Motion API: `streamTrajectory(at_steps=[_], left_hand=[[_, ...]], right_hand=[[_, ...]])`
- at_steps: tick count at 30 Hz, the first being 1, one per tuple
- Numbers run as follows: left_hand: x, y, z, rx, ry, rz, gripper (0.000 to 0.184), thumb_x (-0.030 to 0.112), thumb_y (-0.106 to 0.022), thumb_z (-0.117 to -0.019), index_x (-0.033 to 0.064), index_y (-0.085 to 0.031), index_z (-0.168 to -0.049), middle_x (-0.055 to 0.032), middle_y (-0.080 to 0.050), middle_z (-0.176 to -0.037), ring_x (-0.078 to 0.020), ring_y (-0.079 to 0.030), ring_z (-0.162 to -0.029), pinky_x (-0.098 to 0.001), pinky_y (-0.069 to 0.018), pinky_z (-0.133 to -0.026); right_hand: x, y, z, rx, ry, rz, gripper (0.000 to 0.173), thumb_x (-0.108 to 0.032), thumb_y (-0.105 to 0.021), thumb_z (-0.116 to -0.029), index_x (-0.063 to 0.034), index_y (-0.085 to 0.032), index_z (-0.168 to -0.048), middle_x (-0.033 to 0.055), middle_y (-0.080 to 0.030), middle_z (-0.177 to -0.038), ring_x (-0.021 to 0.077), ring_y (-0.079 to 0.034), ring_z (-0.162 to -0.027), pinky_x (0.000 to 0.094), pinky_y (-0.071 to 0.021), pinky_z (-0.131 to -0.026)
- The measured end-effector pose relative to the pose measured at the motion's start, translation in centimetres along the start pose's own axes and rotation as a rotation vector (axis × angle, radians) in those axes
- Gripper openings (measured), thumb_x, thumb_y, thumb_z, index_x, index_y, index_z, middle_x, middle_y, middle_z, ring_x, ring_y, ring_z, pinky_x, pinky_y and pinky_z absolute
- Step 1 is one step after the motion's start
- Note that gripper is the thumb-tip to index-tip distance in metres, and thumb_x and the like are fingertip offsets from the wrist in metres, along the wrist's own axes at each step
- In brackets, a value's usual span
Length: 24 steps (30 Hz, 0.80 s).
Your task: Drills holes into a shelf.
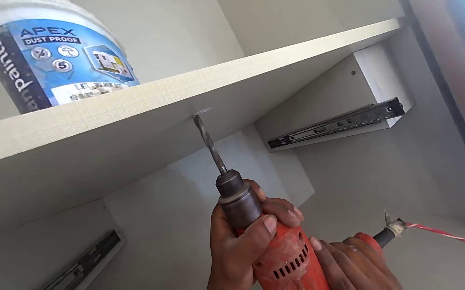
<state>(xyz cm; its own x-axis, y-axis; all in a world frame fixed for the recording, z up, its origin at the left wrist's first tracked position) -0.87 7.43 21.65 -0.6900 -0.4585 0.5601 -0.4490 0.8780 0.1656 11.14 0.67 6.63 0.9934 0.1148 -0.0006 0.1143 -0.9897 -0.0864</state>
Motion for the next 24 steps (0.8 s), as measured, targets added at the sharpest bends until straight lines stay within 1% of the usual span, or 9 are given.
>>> streamTrajectory(at_steps=[5,10,13,19,24], left_hand=[[0.01,-0.11,-0.09,0.001,0.006,0.023,0.026,0.016,-0.068,-0.0936,-0.0004,-0.056,-0.109,-0.0256,-0.071,-0.085,-0.0386,-0.075,-0.088,-0.0515,-0.0609,-0.086],[-0.02,-0.11,-0.16,0.000,-0.004,0.009,0.025,0.016,-0.068,-0.0937,-0.0003,-0.057,-0.109,-0.0252,-0.071,-0.085,-0.0387,-0.075,-0.087,-0.0519,-0.0611,-0.085],[0.03,-0.05,-0.17,0.000,-0.015,-0.006,0.025,0.016,-0.068,-0.0941,-0.0006,-0.056,-0.109,-0.0251,-0.071,-0.084,-0.0386,-0.075,-0.086,-0.0516,-0.0612,-0.085],[0.34,0.18,-0.13,0.004,-0.002,-0.049,0.025,0.016,-0.068,-0.0936,-0.0006,-0.056,-0.107,-0.0248,-0.071,-0.084,-0.0380,-0.075,-0.085,-0.0509,-0.0614,-0.085],[0.44,0.06,0.01,0.016,0.010,-0.051,0.025,0.017,-0.067,-0.0939,0.0000,-0.056,-0.108,-0.0251,-0.071,-0.084,-0.0380,-0.075,-0.085,-0.0506,-0.0617,-0.084]], right_hand=[[0.11,0.30,-0.09,-0.019,0.003,-0.001,0.056,-0.048,-0.051,-0.0973,-0.0191,-0.051,-0.146,0.0045,-0.068,-0.102,0.0220,-0.059,-0.084,0.0357,-0.0458,-0.085],[0.19,0.05,-0.16,0.012,0.011,-0.001,0.056,-0.049,-0.053,-0.0971,-0.0186,-0.051,-0.144,0.0039,-0.065,-0.093,0.0212,-0.059,-0.083,0.0347,-0.0461,-0.085],[0.15,-0.07,-0.18,0.019,0.013,0.000,0.057,-0.051,-0.053,-0.0970,-0.0179,-0.052,-0.144,0.0041,-0.065,-0.094,0.0212,-0.059,-0.084,0.0349,-0.0462,-0.086],[-0.29,-0.67,-0.03,0.042,-0.003,-0.010,0.057,-0.050,-0.054,-0.0965,-0.0177,-0.052,-0.143,0.0044,-0.066,-0.098,0.0212,-0.060,-0.086,0.0350,-0.0467,-0.087],[-0.47,-0.33,0.00,0.029,-0.004,-0.010,0.058,-0.051,-0.054,-0.0962,-0.0171,-0.053,-0.143,0.0040,-0.066,-0.094,0.0210,-0.060,-0.084,0.0346,-0.0470,-0.086]])
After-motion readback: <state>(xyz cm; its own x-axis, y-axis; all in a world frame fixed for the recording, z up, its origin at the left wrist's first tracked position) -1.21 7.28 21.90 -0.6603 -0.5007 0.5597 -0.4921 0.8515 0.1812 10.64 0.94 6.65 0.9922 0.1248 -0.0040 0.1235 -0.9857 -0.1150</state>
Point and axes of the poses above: each hand's wrist, its own z-axis away from the middle knuckle, its own y-axis out of the back of the hand, x = y × z, the point moved 4 cm from there along -z, towards the middle knuckle
